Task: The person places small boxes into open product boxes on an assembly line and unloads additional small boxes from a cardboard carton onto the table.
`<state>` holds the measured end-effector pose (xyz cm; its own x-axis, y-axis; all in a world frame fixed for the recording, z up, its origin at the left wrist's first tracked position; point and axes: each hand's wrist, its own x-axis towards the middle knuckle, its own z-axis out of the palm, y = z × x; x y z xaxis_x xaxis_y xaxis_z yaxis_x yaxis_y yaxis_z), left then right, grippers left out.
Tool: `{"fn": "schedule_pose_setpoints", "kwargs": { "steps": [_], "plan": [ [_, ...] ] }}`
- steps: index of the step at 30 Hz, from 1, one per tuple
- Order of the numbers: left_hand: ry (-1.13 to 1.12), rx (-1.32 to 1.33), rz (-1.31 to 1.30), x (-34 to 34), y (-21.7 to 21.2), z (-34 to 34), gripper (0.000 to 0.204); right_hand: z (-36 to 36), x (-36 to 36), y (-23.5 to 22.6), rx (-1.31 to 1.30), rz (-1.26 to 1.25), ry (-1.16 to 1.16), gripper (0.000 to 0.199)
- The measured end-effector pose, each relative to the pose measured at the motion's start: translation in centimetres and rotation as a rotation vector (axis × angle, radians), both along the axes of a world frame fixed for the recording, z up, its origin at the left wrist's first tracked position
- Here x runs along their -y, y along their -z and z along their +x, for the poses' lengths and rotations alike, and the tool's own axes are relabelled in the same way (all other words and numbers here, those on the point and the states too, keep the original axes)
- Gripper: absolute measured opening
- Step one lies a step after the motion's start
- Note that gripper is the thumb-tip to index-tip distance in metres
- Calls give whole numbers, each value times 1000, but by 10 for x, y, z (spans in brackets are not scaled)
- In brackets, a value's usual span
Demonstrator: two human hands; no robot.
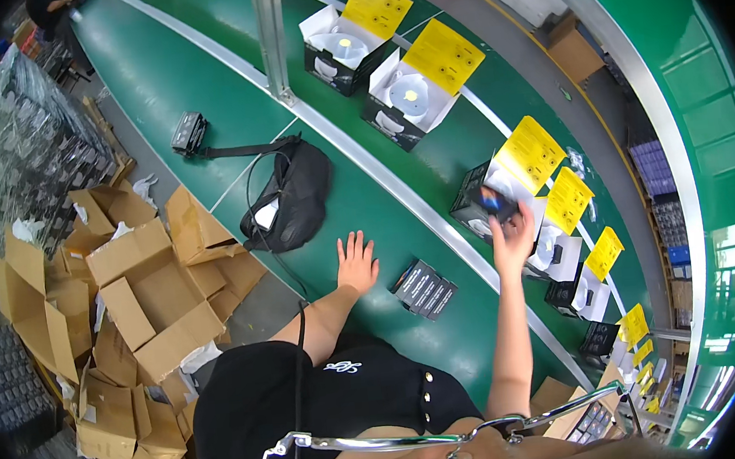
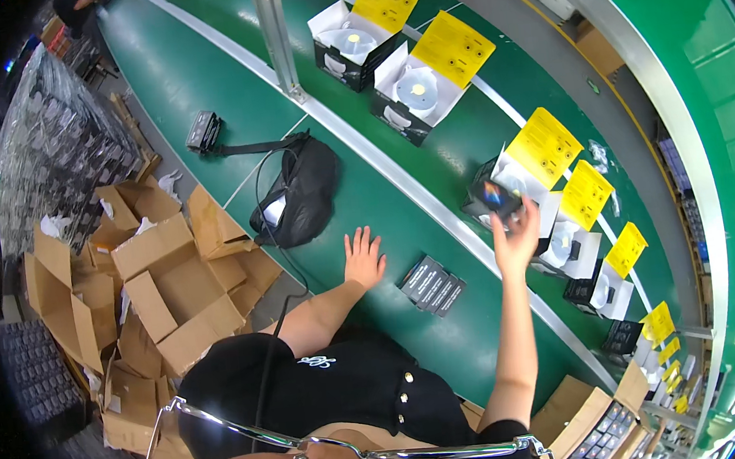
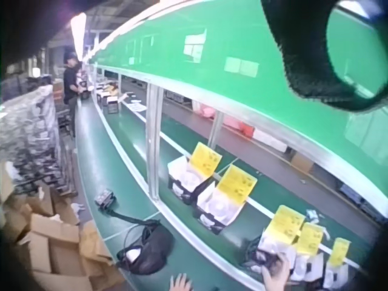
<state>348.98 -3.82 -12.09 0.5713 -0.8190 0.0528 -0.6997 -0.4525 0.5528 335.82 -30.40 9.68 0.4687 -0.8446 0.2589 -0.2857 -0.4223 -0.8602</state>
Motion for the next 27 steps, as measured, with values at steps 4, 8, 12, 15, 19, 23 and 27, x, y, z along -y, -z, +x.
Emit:
{"fn": "schedule_pose_setpoints", "kwargs": {
  "steps": [4,8,12,15,19,23,27],
  "plan": [
    [3,11,20,-2,4,7,55,126,66,-11,38,100,-29,68],
    [10,-2,-4,5,9,12,55,204,133,18,-478,-572,-239,61],
    [-7,-6,26,5,15,22,55,268,134,33,-1040,-619,-237,53],
    [-11,-8,22,10,19,30,55,291,142,66,-1397,-632,-253,31],
    [-28,-27,40,11,18,40,55,293,157,107,-1376,-622,-173,29],
    [-44,-14,11,5,9,51,53,297,144,91,-1545,-578,-321,31],
    [-42,-33,32,-1,0,56,53,286,161,125,-1497,-683,-258,35]
  ]
}}
